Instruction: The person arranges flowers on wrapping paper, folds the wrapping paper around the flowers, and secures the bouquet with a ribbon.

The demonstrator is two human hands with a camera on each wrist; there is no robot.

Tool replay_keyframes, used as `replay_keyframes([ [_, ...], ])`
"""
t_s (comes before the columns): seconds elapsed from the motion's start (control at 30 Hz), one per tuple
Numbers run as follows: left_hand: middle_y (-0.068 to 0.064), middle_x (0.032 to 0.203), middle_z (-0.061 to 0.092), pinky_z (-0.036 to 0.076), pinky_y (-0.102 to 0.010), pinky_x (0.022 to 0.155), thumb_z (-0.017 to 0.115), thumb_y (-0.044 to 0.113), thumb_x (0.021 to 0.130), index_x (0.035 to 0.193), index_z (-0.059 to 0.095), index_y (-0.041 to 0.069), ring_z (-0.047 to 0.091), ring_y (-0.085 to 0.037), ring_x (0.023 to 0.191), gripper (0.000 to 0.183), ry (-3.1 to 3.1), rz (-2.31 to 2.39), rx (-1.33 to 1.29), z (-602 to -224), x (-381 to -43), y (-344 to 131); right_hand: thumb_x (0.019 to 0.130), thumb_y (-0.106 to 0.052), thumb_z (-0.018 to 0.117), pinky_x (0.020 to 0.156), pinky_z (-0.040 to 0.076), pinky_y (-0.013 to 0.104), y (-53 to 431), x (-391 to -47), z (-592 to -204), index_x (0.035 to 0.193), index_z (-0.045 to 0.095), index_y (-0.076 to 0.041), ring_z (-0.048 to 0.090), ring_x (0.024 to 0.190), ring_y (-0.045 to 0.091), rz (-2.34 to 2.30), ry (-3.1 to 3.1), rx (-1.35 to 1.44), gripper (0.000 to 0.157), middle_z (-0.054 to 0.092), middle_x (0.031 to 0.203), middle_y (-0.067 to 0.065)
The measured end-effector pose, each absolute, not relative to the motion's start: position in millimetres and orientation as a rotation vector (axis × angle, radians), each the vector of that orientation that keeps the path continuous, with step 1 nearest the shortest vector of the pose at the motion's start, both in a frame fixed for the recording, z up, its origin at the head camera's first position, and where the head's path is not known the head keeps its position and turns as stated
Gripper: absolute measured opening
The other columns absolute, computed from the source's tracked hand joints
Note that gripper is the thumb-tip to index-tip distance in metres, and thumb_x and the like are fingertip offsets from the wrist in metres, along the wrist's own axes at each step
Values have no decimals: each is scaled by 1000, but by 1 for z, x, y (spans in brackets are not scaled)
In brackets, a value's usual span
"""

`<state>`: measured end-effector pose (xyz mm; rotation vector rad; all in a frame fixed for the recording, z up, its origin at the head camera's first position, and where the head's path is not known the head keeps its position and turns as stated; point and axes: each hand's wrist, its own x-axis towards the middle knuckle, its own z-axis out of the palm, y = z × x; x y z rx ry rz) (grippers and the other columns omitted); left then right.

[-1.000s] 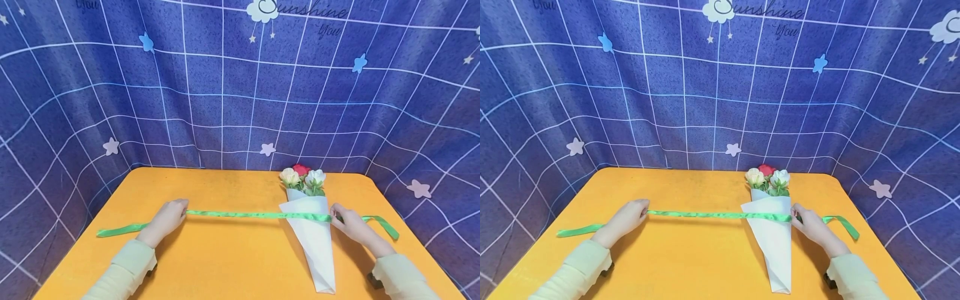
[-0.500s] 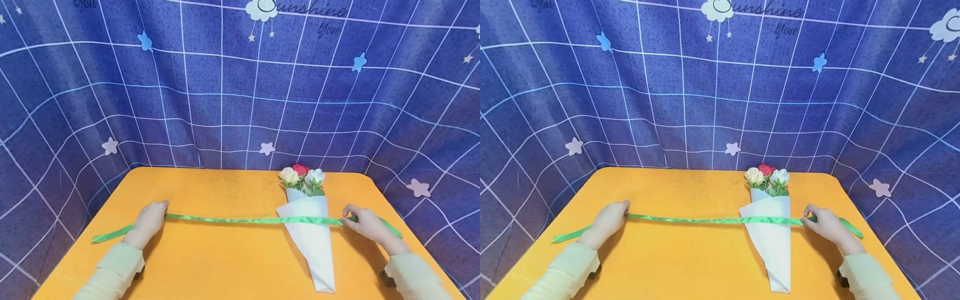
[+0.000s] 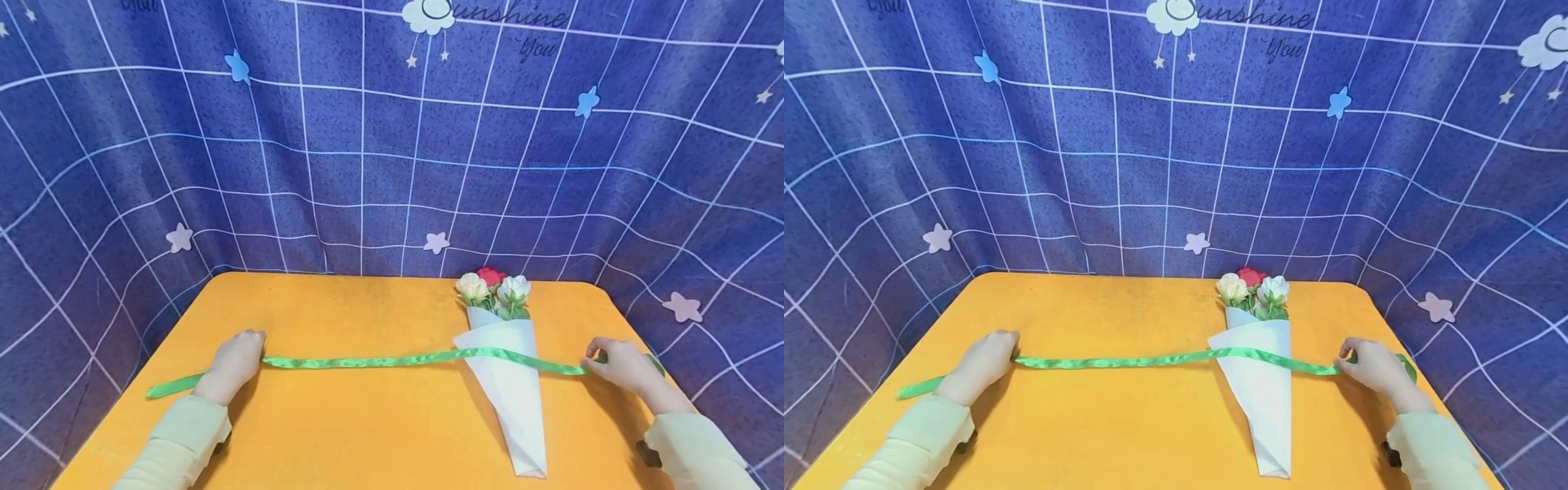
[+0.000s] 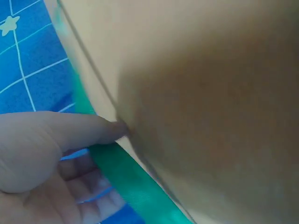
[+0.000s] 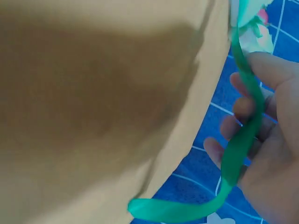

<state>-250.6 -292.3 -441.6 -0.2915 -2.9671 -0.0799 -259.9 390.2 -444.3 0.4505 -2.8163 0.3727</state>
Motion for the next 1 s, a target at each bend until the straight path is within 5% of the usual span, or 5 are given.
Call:
replay_keyframes([
  [0.23,-15,79,55,48,-47,57,57,-8,84,86,58,2,56,-35,72,10,-3056,-52,-329,-430,-243,-274,77,-13,76,73,50,49,362,-257,-446,93,66,-4,61,86,34,400,-2686,535,21,64,93,11],
  [0.4,-13,82,56,49,-45,57,66,3,83,91,61,2,55,-32,75,10,-2970,-47,-420,-422,-240,-243,77,-14,77,79,49,50,328,-250,-449,101,65,-8,60,97,32,482,-2613,715,27,63,105,11],
  [0.6,-11,92,60,52,-43,68,71,14,81,98,63,2,59,-29,85,22,-2908,-139,-629,-419,-230,-188,78,-28,77,90,44,55,305,-246,-455,123,58,-5,50,117,37,541,-2658,880,54,52,130,17],
  [0.77,-7,98,62,52,-37,71,70,19,84,105,64,5,59,-24,90,26,-2866,-150,-834,-418,-219,-140,77,-35,76,92,42,57,297,-249,-462,127,57,-5,49,118,40,460,-2639,984,61,52,133,20],
  [1.0,-5,122,58,47,-44,93,62,28,90,123,58,12,53,-24,116,36,-2900,-130,-1039,-414,-204,-81,76,-40,76,90,37,67,287,-253,-463,127,57,-8,50,119,40,441,-2628,1038,63,52,132,20],
])
